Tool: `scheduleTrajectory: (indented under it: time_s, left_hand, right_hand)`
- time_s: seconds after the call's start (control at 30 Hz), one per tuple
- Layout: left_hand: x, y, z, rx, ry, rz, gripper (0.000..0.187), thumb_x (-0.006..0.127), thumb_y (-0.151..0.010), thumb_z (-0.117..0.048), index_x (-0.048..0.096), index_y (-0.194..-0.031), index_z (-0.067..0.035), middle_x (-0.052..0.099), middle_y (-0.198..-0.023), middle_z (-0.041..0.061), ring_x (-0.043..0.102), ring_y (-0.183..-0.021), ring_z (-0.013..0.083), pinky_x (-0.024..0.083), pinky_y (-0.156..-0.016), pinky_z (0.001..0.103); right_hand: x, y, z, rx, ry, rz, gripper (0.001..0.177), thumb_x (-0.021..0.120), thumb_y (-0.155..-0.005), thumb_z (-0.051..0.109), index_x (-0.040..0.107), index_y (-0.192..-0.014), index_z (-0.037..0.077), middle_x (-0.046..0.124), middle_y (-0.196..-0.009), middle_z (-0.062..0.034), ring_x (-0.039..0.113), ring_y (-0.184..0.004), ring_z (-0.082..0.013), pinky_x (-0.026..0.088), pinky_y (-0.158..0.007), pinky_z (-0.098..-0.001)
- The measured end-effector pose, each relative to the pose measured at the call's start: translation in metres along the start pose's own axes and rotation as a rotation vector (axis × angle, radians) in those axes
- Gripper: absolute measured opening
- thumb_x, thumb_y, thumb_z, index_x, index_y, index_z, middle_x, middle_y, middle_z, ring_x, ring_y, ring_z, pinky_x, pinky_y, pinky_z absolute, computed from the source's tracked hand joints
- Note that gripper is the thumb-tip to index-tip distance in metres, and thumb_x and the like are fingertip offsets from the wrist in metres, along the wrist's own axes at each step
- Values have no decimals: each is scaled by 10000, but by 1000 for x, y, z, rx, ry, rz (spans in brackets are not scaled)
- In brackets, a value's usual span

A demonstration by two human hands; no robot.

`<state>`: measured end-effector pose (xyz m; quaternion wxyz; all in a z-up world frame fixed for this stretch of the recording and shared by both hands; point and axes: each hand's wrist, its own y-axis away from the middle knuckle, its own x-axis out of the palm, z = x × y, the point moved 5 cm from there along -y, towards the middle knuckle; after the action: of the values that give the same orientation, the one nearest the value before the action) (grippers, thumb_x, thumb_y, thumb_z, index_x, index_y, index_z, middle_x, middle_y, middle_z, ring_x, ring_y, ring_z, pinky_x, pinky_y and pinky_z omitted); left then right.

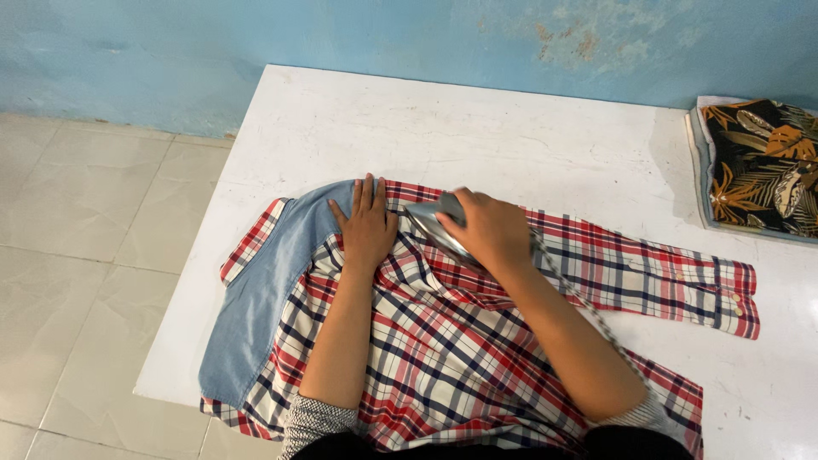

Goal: The person irons a plaid shirt on a white table, pressing the main body and sleeves, and then folds the shirt into a square.

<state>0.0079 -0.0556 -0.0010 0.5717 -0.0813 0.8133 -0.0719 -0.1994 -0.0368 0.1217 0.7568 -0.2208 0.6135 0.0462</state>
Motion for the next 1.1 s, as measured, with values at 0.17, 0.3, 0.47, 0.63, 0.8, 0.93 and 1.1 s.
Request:
scheduleTrajectory:
  time_s: [0.17, 0.3, 0.47, 0.63, 0.8, 0.93, 1.1]
  left_hand:
    - [-3, 0, 1, -24, -2, 21, 613, 407, -972, -293, 399, -1558, -114, 291, -1661, 102, 226, -1544, 278, -16, -1168, 745]
    - [-7, 1, -3, -20, -31, 16, 588, 432, -967, -245, 415, -1539, -110, 293, -1653, 111, 218, -1538, 295, -15, -1160, 737]
    - [1, 3, -12, 79, -71, -73, 581, 472, -961, -169, 437, -1536, -92, 340, -1655, 73, 268, -1548, 272, 81, -1237, 655]
    - [5, 0, -10, 76, -101, -4, 587, 476, -964, -180, 423, -1538, -71, 345, -1646, 58, 291, -1526, 263, 136, -1213, 656]
    - [-4, -1, -5, 40, -94, 24, 587, 434, -980, -252, 403, -1547, -103, 331, -1646, 39, 271, -1521, 271, 81, -1199, 679]
    - [-11, -3, 5, -11, -52, 56, 593, 413, -973, -294, 402, -1549, -152, 322, -1643, -10, 248, -1529, 265, 30, -1191, 695]
    - [-7, -3, 7, 2, -56, 37, 587, 421, -983, -295, 407, -1552, -149, 329, -1653, -13, 240, -1542, 260, 17, -1193, 716]
  right_hand:
    - [6, -13, 10, 38, 80, -27, 482, 668, -981, 526, 724, -1095, 62, 717, -664, -52, 639, -457, -138, 474, -391, -269]
    - [-3, 5, 2, -18, 15, -72, 437, 702, -927, 512, 742, -1070, 101, 741, -708, -54, 650, -468, -160, 478, -391, -288]
    - [-19, 28, -23, -25, -7, -98, 417, 711, -919, 510, 749, -1051, 116, 756, -751, -48, 665, -506, -158, 489, -427, -283]
    - [-1, 1, -11, 45, 24, -22, 490, 695, -919, 551, 737, -1096, 96, 733, -694, -48, 655, -479, -154, 476, -402, -282]
    - [11, -23, 2, 105, 67, -1, 498, 652, -978, 572, 729, -1094, 94, 713, -679, -38, 649, -492, -141, 465, -421, -272]
    - [10, -21, 5, 37, 18, -16, 471, 660, -930, 568, 744, -1084, 131, 728, -686, -35, 655, -492, -155, 466, -404, -286]
    - [7, -20, 4, 16, 37, -15, 470, 660, -922, 574, 747, -1087, 143, 742, -717, -30, 669, -506, -150, 489, -414, -290]
